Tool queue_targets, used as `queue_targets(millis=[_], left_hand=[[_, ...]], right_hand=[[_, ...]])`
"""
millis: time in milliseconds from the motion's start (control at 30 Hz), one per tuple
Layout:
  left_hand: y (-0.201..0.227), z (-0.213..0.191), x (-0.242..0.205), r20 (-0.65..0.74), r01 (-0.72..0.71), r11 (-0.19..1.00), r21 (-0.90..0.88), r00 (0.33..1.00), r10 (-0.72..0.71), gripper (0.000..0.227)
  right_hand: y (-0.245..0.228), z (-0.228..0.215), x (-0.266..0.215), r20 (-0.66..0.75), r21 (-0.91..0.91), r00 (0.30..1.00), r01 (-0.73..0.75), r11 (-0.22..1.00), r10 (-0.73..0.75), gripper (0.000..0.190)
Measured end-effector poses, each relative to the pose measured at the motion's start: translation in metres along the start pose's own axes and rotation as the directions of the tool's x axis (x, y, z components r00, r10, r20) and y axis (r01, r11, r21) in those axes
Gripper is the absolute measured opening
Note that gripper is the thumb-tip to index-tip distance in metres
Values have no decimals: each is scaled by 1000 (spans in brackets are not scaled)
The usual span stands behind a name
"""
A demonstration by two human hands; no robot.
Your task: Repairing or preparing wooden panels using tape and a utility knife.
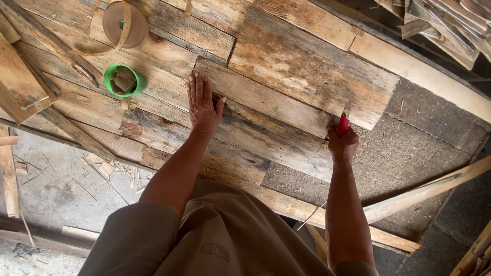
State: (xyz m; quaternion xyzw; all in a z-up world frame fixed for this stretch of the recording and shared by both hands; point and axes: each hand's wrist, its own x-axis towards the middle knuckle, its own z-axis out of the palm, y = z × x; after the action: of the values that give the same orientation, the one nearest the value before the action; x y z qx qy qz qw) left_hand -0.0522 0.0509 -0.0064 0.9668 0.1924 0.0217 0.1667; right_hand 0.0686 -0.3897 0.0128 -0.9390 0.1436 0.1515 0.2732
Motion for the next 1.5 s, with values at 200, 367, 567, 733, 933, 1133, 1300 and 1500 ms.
queue_targets(millis=[200,367,567,733,933,1133,1300,1500], left_hand=[[3,-8,-1,23,5,1000,-22,1000,-4,82],[0,-5,-2,22,-8,1000,-1,1000,8,83],[8,-17,-14,95,-51,998,39,994,47,92],[6,-15,-68,245,-259,964,53,940,239,98],[5,-33,-135,240,-430,902,41,880,409,92],[-1,-28,-153,162,-434,901,8,890,427,90],[-1,-27,-155,214,-417,907,49,892,398,93],[0,-27,-156,254,-401,915,41,890,379,94]], right_hand=[[-9,-1,-6,-7,31,999,-36,999,37,42],[-8,1,-3,-7,-16,998,-56,998,55,46],[10,1,-12,-40,-21,999,19,1000,-19,35],[23,-1,-42,-17,-245,983,173,954,-183,26],[21,-2,-95,43,-332,930,358,873,-365,25],[9,2,-125,117,-282,923,385,879,-367,37],[-2,8,-136,182,-290,925,375,880,-334,46],[-7,5,-141,166,-251,920,389,887,-356,52]])
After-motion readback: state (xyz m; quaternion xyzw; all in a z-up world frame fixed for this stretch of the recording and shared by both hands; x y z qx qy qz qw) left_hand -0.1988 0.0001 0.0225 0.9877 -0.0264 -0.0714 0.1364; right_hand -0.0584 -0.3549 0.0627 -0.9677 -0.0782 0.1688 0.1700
